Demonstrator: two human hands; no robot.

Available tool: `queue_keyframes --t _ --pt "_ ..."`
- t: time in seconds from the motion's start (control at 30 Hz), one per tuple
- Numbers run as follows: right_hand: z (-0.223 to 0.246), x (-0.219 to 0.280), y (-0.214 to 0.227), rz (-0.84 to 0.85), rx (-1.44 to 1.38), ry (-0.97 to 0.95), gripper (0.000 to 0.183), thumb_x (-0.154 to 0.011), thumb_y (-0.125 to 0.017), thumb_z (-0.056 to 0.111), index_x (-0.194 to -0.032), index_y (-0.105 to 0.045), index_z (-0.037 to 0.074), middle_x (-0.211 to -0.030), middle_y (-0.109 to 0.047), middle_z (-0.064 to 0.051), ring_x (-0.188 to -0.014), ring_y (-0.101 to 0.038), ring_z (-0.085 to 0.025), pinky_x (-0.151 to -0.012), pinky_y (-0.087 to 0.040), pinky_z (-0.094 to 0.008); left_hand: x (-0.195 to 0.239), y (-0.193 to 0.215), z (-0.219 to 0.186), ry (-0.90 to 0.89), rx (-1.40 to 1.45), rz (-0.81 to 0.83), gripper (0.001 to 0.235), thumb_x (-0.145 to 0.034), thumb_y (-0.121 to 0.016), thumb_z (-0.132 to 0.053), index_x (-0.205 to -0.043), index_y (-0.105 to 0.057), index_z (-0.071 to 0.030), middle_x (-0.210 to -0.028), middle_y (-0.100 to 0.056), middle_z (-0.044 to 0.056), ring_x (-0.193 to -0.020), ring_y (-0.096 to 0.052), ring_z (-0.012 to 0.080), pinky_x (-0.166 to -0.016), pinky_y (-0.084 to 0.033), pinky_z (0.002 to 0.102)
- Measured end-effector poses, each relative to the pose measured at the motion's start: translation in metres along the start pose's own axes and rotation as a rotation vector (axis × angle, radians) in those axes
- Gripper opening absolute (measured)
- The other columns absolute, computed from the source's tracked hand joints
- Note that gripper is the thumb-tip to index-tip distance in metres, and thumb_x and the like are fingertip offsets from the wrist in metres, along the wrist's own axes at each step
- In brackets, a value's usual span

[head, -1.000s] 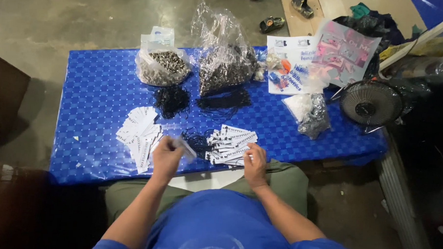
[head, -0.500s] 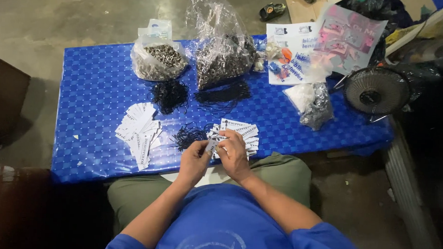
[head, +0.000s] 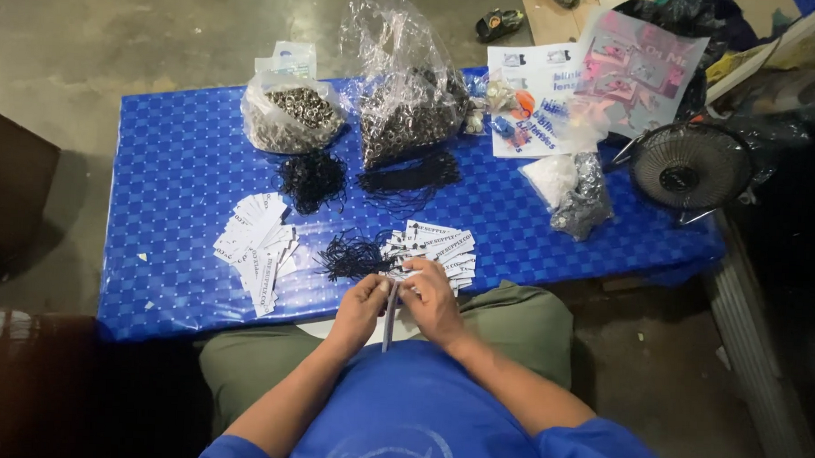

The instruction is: Attaching black strings to white paper labels by threading them through pre-punched holes.

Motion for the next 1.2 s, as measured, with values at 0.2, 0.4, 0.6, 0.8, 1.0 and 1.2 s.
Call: queue_keyframes --t 0.2,0.4,0.6,0.8,1.0,1.2 --pt "-0.001 0.007 -0.006 0.027 0.027 0.052 0.016 -0.089 -0.074 0.014 -0.077 -0.064 0.011 -0.104 -0.069 -0.004 -0.109 -0.065 -0.031 -0.094 -0.051 -0.043 -0.001 -0.002 0.005 0.029 0.099 -0.018 0.014 -0.095 -0.066 -0.015 -0.096 -0.072 -0.002 -0.068 -0.060 0.007 -0.064 -0.059 0.0155 -0.058 -0.049 0.025" --pt "0.019 0.002 0.000 0.024 -0.018 0.047 0.021 -0.097 -0.065 0.017 -0.077 -0.060 0.009 -0.098 -0.069 -0.005 -0.101 -0.067 -0.029 -0.088 -0.052 -0.040 0.000 -0.001 -0.003 -0.019 -0.129 -0.070 0.012 -0.093 -0.070 -0.018 -0.100 -0.076 -0.011 -0.076 -0.070 0.009 -0.072 -0.065 0.0186 -0.070 -0.053 0.033" --pt "0.023 0.000 0.004 0.020 -0.030 0.053 0.023 -0.099 -0.057 0.019 -0.078 -0.059 0.009 -0.096 -0.069 -0.006 -0.096 -0.067 -0.030 -0.084 -0.052 -0.040 0.005 -0.004 -0.007 -0.221 -0.250 -0.107 0.007 -0.092 -0.071 -0.015 -0.096 -0.075 -0.011 -0.083 -0.068 0.011 -0.079 -0.067 0.0269 -0.076 -0.054 0.039" --pt "0.020 -0.001 0.003 0.025 -0.018 0.080 0.030 -0.103 -0.052 0.024 -0.078 -0.057 0.009 -0.096 -0.068 -0.007 -0.095 -0.066 -0.031 -0.083 -0.052 -0.038 0.003 -0.003 -0.008 -0.275 -0.301 -0.097 0.007 -0.092 -0.070 -0.018 -0.095 -0.073 -0.012 -0.084 -0.064 0.011 -0.080 -0.067 0.0312 -0.075 -0.054 0.042" --pt "0.022 -0.001 0.004 0.031 -0.033 0.055 0.024 -0.100 -0.055 0.019 -0.078 -0.059 0.010 -0.094 -0.067 -0.006 -0.094 -0.066 -0.029 -0.082 -0.051 -0.039 0.002 -0.002 -0.005 -0.267 -0.254 -0.075 0.012 -0.093 -0.071 -0.023 -0.094 -0.075 -0.012 -0.083 -0.065 0.011 -0.079 -0.067 0.0282 -0.073 -0.054 0.040" --pt "0.029 -0.005 0.008 0.011 -0.031 0.038 0.022 -0.101 -0.058 0.020 -0.081 -0.060 0.011 -0.095 -0.067 -0.005 -0.095 -0.066 -0.029 -0.083 -0.051 -0.038 0.004 -0.004 -0.018 -0.272 -0.233 -0.050 0.010 -0.092 -0.073 -0.022 -0.093 -0.076 -0.012 -0.082 -0.066 0.010 -0.080 -0.067 0.0263 -0.075 -0.054 0.039"
Point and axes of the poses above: each hand's wrist, its own x-axis away from the middle knuckle, its own y-axis out of the back of the hand, z = x × y, the point moved 1 cm from there along -x, towards the middle knuckle
